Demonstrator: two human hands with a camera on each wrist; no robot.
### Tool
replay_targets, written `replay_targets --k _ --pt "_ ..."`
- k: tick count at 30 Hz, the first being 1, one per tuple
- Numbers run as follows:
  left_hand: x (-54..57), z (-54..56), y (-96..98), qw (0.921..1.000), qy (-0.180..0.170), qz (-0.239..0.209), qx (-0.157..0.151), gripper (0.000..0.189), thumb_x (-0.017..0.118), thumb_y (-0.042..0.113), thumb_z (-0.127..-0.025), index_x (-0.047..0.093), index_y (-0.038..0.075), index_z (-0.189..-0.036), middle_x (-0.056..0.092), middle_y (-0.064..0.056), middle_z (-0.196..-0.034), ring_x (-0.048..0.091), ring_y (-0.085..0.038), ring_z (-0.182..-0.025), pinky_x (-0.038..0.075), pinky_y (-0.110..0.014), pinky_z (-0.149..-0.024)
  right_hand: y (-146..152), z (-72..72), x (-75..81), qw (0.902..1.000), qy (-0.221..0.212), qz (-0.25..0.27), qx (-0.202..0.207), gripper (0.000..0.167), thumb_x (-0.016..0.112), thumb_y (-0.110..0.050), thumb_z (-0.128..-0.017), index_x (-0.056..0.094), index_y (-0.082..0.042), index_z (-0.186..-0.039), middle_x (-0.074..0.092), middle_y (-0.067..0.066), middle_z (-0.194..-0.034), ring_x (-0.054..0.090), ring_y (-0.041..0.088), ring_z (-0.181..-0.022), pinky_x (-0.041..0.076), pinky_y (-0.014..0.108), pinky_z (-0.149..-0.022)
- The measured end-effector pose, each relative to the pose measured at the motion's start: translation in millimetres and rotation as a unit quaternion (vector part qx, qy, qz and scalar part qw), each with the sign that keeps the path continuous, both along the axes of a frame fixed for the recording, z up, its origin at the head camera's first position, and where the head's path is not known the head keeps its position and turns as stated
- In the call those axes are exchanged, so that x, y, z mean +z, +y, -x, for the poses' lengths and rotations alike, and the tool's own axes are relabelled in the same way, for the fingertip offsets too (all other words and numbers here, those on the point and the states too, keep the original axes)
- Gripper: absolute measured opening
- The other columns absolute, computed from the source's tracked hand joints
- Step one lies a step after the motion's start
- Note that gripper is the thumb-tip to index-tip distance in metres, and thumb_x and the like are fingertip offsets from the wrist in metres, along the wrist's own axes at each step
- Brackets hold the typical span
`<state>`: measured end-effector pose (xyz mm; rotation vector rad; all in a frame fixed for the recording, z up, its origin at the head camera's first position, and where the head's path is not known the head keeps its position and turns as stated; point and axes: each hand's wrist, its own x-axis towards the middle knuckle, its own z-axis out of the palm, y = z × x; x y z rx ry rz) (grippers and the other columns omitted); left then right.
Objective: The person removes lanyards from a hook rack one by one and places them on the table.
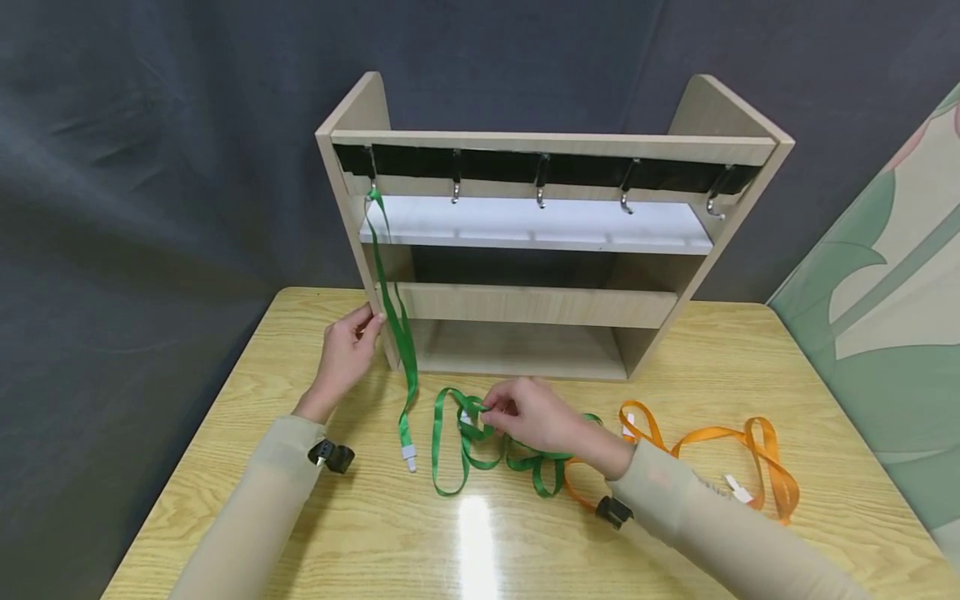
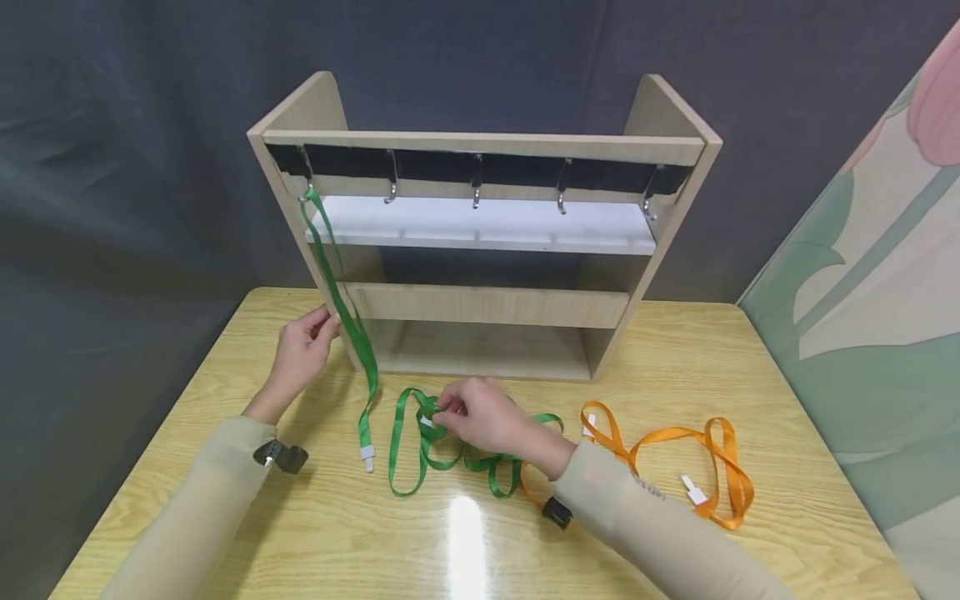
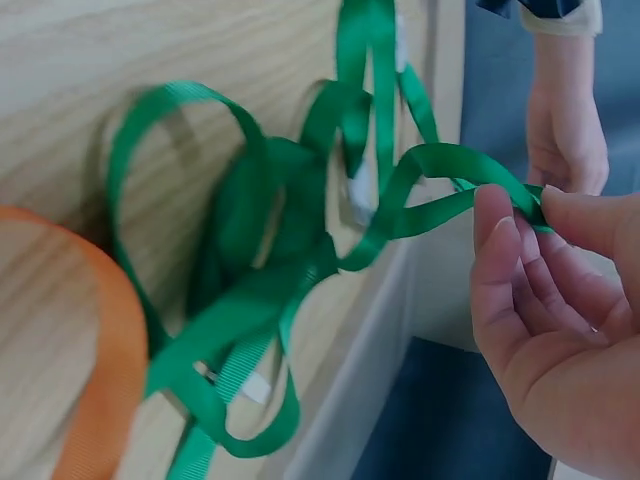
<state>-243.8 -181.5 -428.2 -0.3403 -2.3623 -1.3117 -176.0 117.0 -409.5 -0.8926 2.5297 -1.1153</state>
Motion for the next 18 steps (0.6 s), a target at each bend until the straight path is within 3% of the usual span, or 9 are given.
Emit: replay_targets --k 8,18 --pt "0.4 0.4 0.6 1.0 0.007 0.006 -0.003 0.035 0.053 0.023 -0.1 0.062 0.002 -0.126 0.064 -0.015 -0.117 0.063 -0.024 -0.1 0.052 -0.039 -0.074 -3 -7.7 -15.2 0.9995 -0.012 -0.026 0.013 0.005 0.065 -0.012 -0.093 0.069 -0.009 -0.091 0.065 0.0 -0.072 0.064 0.017 -0.063 0.048 0.025 -0.051" --pt "0.1 0.4 0.6 1.0 0.003 0.003 0.001 0.034 0.053 0.023 -0.1 0.063 0.002 -0.125 0.064 -0.015 -0.116 0.063 -0.024 -0.099 0.053 -0.038 -0.074 -3 -12.3 -28.0 0.9985 -0.011 -0.041 0.033 0.006 0.068 -0.011 -0.09 0.069 -0.006 -0.092 0.064 -0.001 -0.072 0.056 0.004 -0.057 0.048 0.022 -0.052"
